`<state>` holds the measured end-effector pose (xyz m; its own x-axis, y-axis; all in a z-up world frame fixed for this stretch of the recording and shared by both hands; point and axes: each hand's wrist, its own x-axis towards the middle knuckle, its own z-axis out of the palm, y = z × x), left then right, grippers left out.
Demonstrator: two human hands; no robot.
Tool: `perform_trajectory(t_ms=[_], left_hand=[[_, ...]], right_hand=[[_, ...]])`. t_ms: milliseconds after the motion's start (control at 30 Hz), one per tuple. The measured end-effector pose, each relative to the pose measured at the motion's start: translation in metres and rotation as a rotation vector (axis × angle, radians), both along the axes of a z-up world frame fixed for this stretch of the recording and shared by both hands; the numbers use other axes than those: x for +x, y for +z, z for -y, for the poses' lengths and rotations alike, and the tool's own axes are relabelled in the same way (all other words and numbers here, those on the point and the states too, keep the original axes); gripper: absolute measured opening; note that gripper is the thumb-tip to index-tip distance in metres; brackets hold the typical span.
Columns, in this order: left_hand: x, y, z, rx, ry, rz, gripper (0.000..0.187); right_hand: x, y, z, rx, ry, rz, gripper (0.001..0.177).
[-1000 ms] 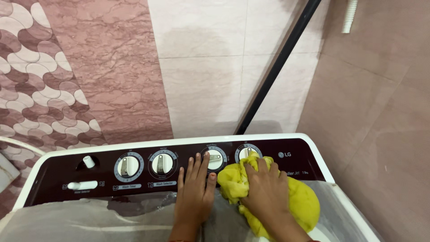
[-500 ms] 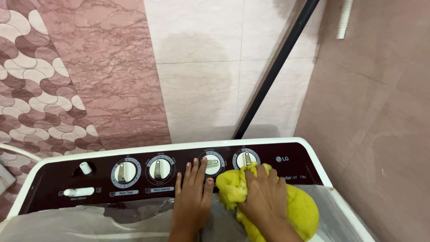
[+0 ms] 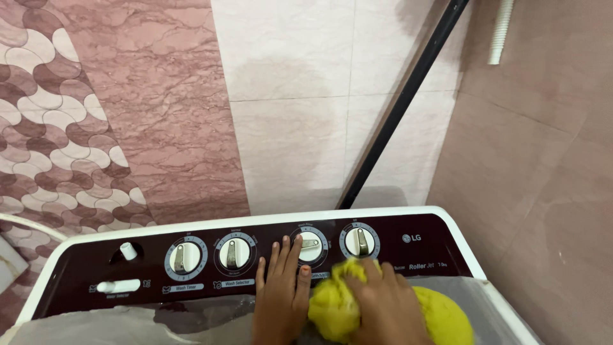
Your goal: The person wipes the lower section of a wall with a yellow cloth, then moves to a washing machine. They proceed to wipe the top surface and control panel of the washing machine repeatedly with the same yellow cloth.
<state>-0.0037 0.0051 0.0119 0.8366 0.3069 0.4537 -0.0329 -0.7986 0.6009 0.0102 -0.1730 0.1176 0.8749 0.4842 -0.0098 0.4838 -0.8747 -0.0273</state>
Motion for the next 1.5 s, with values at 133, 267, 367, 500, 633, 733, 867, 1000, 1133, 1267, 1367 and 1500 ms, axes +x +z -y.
perform_trajectory(t_ms=[133,267,367,500,633,733,867,1000,1133,1267,1367,1500], left_hand=[[0.021,-0.019,-0.014,0.02,-0.015,0.014,0.059],[0.025,-0.041,-0.017,0.062,-0.031,0.074,0.061],[0.029,-0.045,-0.02,0.099,-0.034,0.064,0.064],[0.024,-0.042,-0.018,-0.077,-0.036,0.079,0.069],[0.02,-0.042,-0.018,-0.103,-0.03,0.072,0.071],[0.025,-0.044,-0.022,-0.111,-0.033,0.065,0.073],[0.035,-0.052,-0.022,0.108,-0.009,0.121,0.078],[0.034,-0.051,-0.02,0.08,0.011,0.059,0.081],[0.028,-0.04,-0.019,-0.001,0.011,0.086,0.081],[0.022,-0.031,-0.011,-0.054,0.033,0.036,0.077],[0.018,-0.024,-0.01,-0.058,0.015,0.041,0.076],[0.014,-0.019,-0.005,-0.033,0.012,0.053,0.077]], right_hand=[[0.042,0.016,-0.031,0.461,-0.003,0.521,0.115],[0.065,0.009,-0.073,0.142,0.002,0.26,0.087],[0.058,0.0,-0.058,0.058,0.101,0.242,0.098],[0.031,-0.008,-0.012,-0.065,0.228,0.05,0.089],[0.043,-0.01,0.025,-0.165,0.224,-0.093,0.091],[0.066,-0.015,0.072,-0.144,0.048,-0.043,0.074],[0.109,-0.016,0.099,0.134,-0.393,0.247,0.084],[0.138,-0.009,0.062,0.386,-0.306,0.3,0.078],[0.138,-0.003,0.023,0.093,0.063,0.189,0.08],[0.135,-0.008,0.067,-0.029,0.179,0.275,0.101],[0.13,-0.016,0.106,0.137,0.023,0.219,0.099],[0.107,-0.02,0.119,0.145,-0.407,0.036,0.086]])
